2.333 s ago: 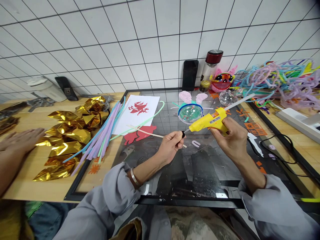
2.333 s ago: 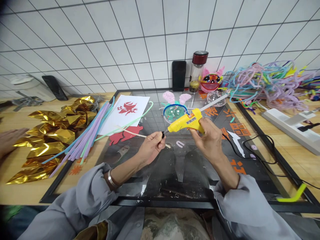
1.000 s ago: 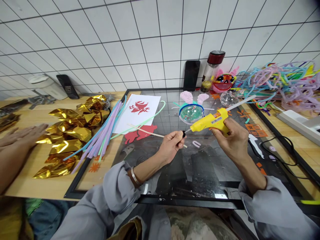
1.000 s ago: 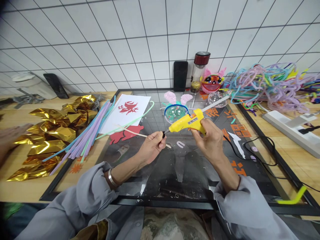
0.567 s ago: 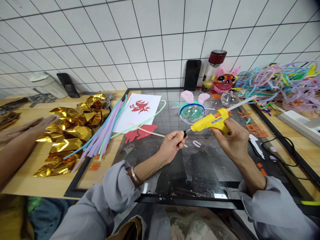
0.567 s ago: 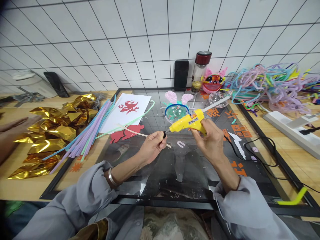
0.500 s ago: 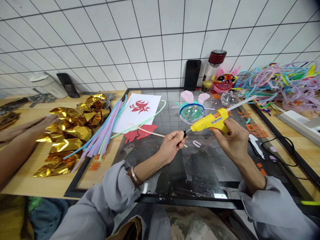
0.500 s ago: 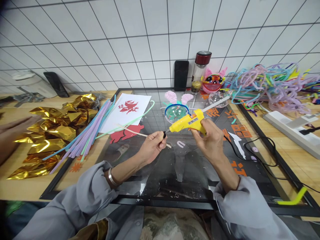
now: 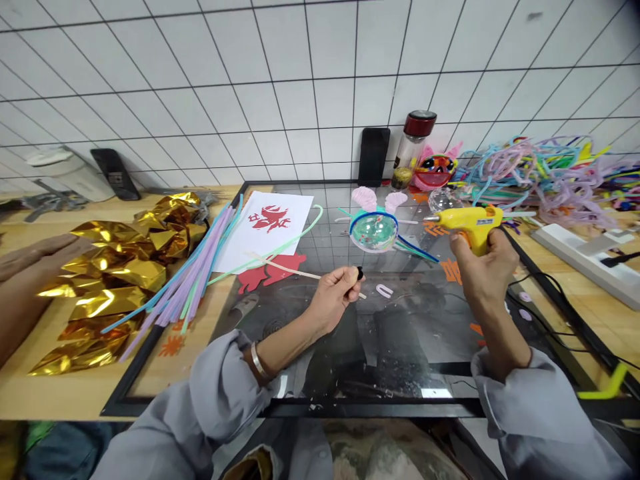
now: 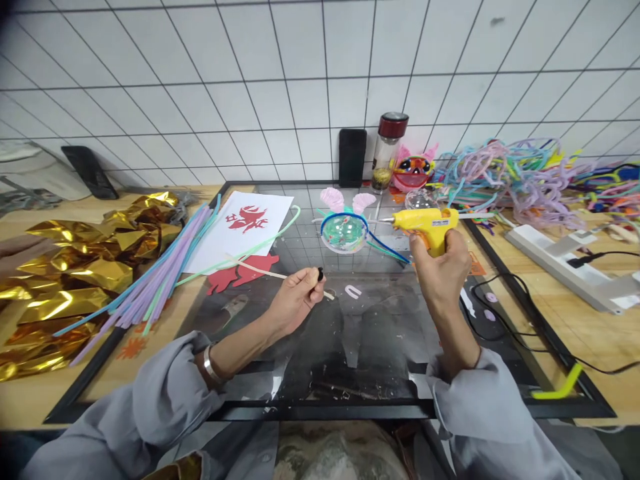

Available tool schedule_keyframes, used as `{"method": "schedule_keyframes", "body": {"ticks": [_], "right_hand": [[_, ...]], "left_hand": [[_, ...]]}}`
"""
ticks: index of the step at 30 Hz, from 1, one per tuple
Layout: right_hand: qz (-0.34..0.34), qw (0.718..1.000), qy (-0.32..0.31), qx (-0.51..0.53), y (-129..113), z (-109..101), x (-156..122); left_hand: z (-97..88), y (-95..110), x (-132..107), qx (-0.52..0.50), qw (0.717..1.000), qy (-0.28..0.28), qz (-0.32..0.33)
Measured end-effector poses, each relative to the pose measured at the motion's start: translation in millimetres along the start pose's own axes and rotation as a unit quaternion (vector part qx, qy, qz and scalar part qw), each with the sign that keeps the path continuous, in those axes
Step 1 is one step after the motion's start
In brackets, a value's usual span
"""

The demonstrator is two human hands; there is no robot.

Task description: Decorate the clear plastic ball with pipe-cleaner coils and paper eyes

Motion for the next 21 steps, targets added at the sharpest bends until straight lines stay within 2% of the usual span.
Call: {"method": "schedule_keyframes", "body": {"ticks": [3, 7, 11, 14, 18, 21], "right_hand": [[0.107, 0.991, 0.052, -0.057, 18, -4, 13], [0.152, 0.972, 0.007, -0.178, 28, 1, 19], [0.154, 0.945, -0.071, -0.280, 30, 15, 18], [0.153, 0.930, -0.095, -0.320, 33, 23, 17], [0.094, 0.932, -0.116, -0.332, 35, 26, 18], [0.023, 0.951, -0.073, -0.300, 28, 21, 17]], "left_hand": [[-0.6, -1, -1, 0.001, 1.000, 0.005, -0.005], [0.6, -1, -1, 0.002, 1.000, 0.006, -0.015], [3.3, -1, -4, 0.011, 1.000, 0.000, -0.014], [5.1, 0, -6, 0.021, 1.000, -0.013, -0.007], [5.1, 0, -6, 0.037, 0.999, -0.020, -0.003], [3.7, 0, -4, 0.045, 0.999, -0.016, 0.006]]}}
Point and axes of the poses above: each hand's wrist, its own x-axis towards the middle knuckle, its own z-axis out of the palm, y = z × x, the point moved 3 cm from there along x, towards the middle knuckle, and after that the axes turned 7 degrees about z, right-handed, at the moved point
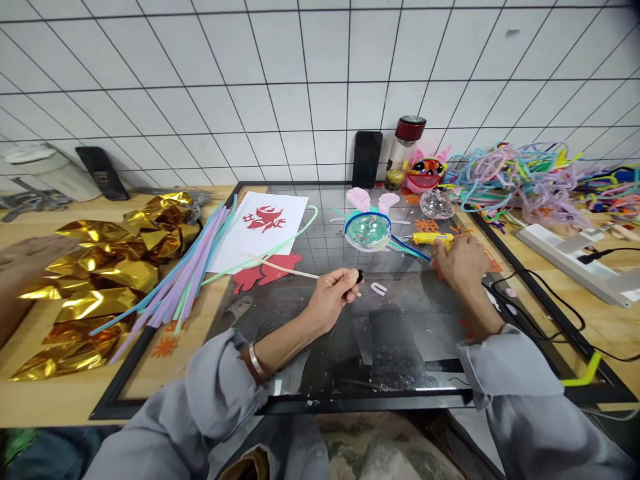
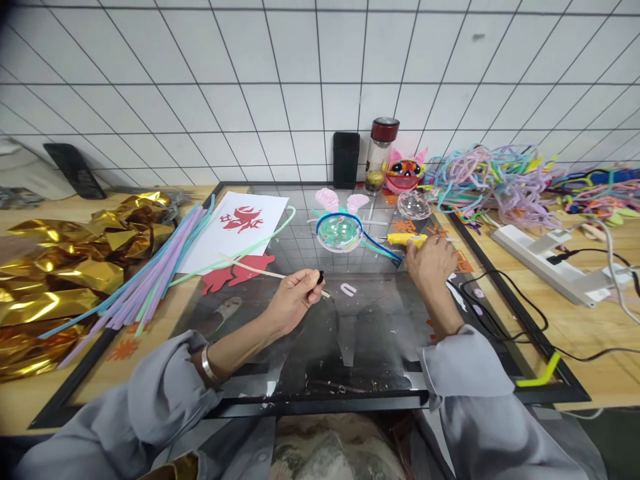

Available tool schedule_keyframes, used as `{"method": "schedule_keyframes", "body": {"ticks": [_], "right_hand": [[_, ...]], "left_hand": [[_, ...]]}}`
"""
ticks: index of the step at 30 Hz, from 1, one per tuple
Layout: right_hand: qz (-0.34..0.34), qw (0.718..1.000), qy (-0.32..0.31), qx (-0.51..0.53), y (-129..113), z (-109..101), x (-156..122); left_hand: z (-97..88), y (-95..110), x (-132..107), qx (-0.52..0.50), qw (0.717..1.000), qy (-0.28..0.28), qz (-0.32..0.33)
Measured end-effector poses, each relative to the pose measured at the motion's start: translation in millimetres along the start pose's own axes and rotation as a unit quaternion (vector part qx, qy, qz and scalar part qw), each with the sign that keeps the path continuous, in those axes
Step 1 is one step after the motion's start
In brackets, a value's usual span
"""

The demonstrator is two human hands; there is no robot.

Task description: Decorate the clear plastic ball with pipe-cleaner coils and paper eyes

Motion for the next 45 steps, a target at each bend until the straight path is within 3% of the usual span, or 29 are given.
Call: {"method": "schedule_keyframes", "body": {"ticks": [3, 4, 6, 8, 12, 23, 45], "right_hand": [[-0.113, 0.976, 0.097, 0.159, -17, -19, -17], [-0.159, 0.955, 0.086, 0.236, -25, -24, -28], [-0.227, 0.900, 0.006, 0.372, -43, -31, -51], [-0.270, 0.858, -0.097, 0.426, -61, -33, -73], [-0.288, 0.819, -0.192, 0.458, -76, -30, -96], [-0.279, 0.799, -0.245, 0.472, -78, -24, -99], [-0.306, 0.796, -0.242, 0.463, -77, -24, -99]], "left_hand": [[-0.6, -1, 1, 0.010, 1.000, -0.001, 0.004], [-0.6, -1, 1, 0.013, 1.000, -0.003, 0.006], [-0.2, -1, 1, 0.018, 1.000, -0.010, 0.013], [0.3, -1, 1, 0.028, 0.999, -0.015, 0.022], [1.1, 2, 1, 0.049, 0.998, -0.024, 0.038], [3.0, 3, -1, 0.064, 0.996, -0.041, 0.045], [2.7, 0, -2, 0.050, 0.998, -0.026, 0.031]]}}
Point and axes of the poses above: each hand's wrist, its own x-axis towards the middle knuckle, its own z-axis out of the palm, y = z × x, the point moved 3 cm from there along x, towards the middle knuckle, and after that the axes turned 7 degrees about z, right-handed, at the moved point
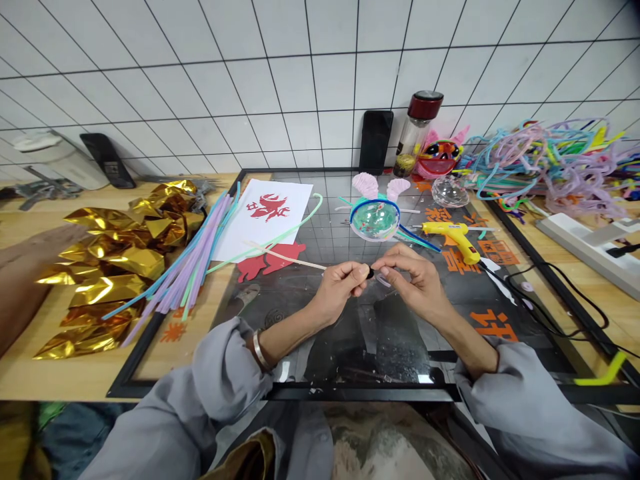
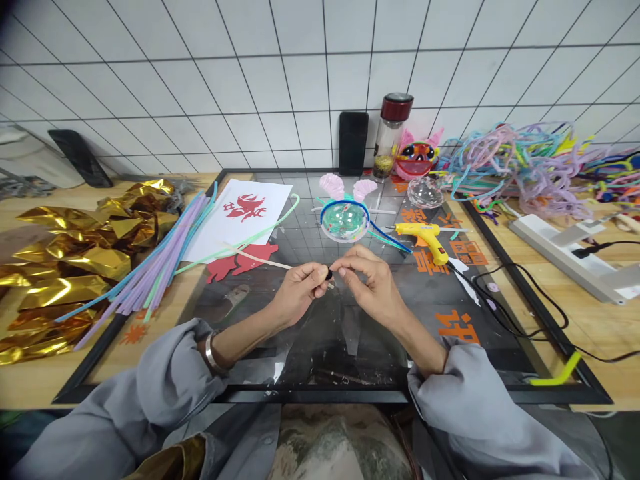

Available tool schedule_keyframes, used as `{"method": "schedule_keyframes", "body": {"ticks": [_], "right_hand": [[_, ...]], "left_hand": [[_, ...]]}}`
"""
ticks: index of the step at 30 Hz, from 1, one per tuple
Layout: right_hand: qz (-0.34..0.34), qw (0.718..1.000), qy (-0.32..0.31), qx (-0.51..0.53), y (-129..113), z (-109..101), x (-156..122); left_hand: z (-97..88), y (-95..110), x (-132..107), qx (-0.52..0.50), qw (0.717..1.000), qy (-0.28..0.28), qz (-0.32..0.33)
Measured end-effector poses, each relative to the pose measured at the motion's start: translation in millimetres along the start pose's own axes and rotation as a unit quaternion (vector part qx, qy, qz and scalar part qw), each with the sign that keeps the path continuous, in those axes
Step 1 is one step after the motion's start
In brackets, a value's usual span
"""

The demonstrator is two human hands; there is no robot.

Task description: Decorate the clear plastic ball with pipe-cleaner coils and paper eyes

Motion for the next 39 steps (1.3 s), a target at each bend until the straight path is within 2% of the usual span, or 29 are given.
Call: {"method": "schedule_keyframes", "body": {"ticks": [13, 19, 28, 39], "right_hand": [[-0.002, 1.000, -0.003, -0.014, -1, 1, 0], [-0.048, 0.995, 0.023, -0.084, -6, 5, -1], [-0.112, 0.970, 0.101, -0.192, -5, 12, -6], [-0.105, 0.964, 0.113, -0.216, -6, 13, -7]], "left_hand": [[-1.5, -2, 0, -0.003, 1.000, 0.007, -0.008], [-2.5, -4, 1, -0.005, 1.000, 0.014, -0.005], [1.7, -5, -1, -0.020, 0.999, 0.049, -0.011], [5.3, -5, -2, -0.040, 0.997, 0.060, -0.015]]}}
Point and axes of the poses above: each hand's wrist, its own x-axis towards the middle knuckle, its own z-axis out of the palm, y = z × x, the point moved 3 cm from there along x, towards the middle knuckle, and after that the axes turned 7 degrees about z, right-handed, at the moved point
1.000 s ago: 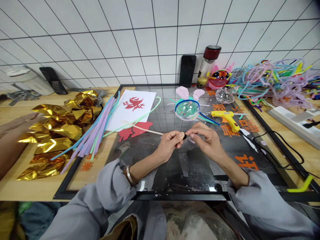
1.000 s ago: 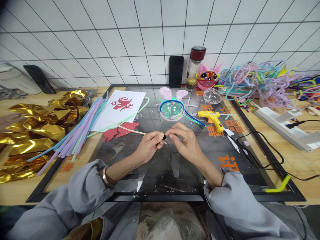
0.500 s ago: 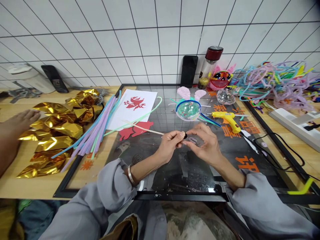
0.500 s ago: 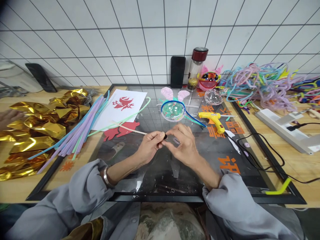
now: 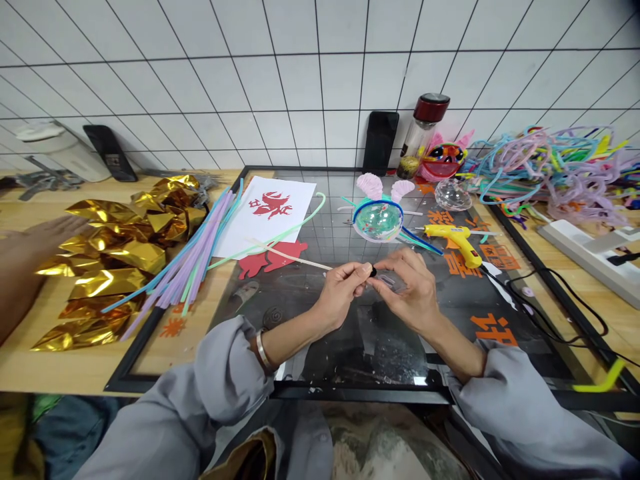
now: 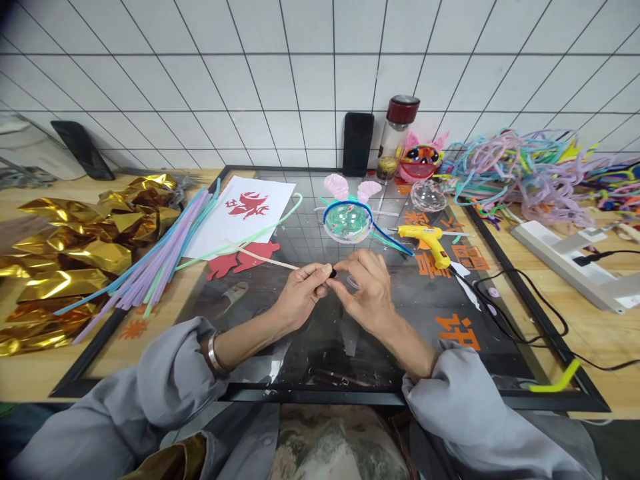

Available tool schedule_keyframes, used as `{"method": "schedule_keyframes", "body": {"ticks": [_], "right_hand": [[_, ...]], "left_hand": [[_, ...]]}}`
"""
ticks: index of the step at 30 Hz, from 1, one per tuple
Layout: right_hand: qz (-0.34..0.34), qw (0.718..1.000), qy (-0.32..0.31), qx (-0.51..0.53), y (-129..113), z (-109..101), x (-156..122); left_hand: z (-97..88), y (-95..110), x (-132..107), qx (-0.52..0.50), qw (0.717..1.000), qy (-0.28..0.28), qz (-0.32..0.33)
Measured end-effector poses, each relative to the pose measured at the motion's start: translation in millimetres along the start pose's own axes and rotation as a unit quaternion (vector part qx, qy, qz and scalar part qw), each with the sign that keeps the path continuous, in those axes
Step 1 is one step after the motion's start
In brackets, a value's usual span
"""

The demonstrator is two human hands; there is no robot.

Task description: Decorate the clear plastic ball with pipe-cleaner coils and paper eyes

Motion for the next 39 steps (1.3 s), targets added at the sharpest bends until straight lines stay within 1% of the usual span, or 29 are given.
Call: {"method": "schedule_keyframes", "body": {"ticks": [13, 17, 23, 28, 33, 39], "right_hand": [[-0.011, 1.000, 0.023, 0.017, -1.3, -1.1, 1.5], [0.003, 0.999, 0.029, 0.037, 0.8, -1.9, 2.0], [0.038, 0.995, 0.021, 0.094, 3.4, -3.5, 2.3], [0.055, 0.991, 0.010, 0.123, 4.0, -4.3, 3.2], [0.057, 0.990, 0.006, 0.128, 4.9, -4.3, 3.1], [0.060, 0.990, 0.003, 0.126, 4.8, -4.6, 2.9]], "left_hand": [[1.1, 1.3, -1.1, -0.001, 1.000, -0.014, -0.003], [1.5, 1.5, -2.1, -0.023, 1.000, -0.013, -0.010], [0.1, 0.0, -0.7, -0.049, 0.999, -0.015, -0.014], [-0.2, 2.4, 0.1, -0.031, 0.999, -0.020, -0.004], [-0.2, 4.1, -0.3, -0.008, 1.000, -0.022, 0.014], [0.1, 3.6, -0.2, -0.006, 1.000, -0.024, 0.018]]}}
Point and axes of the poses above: each hand's wrist, its own x-axis towards the middle knuckle, its own z-axis out of the palm, y = z × x, the point moved 3 cm from there along x, towards the middle knuckle, and after that the axes turned 7 degrees about z, right-handed, at the moved point
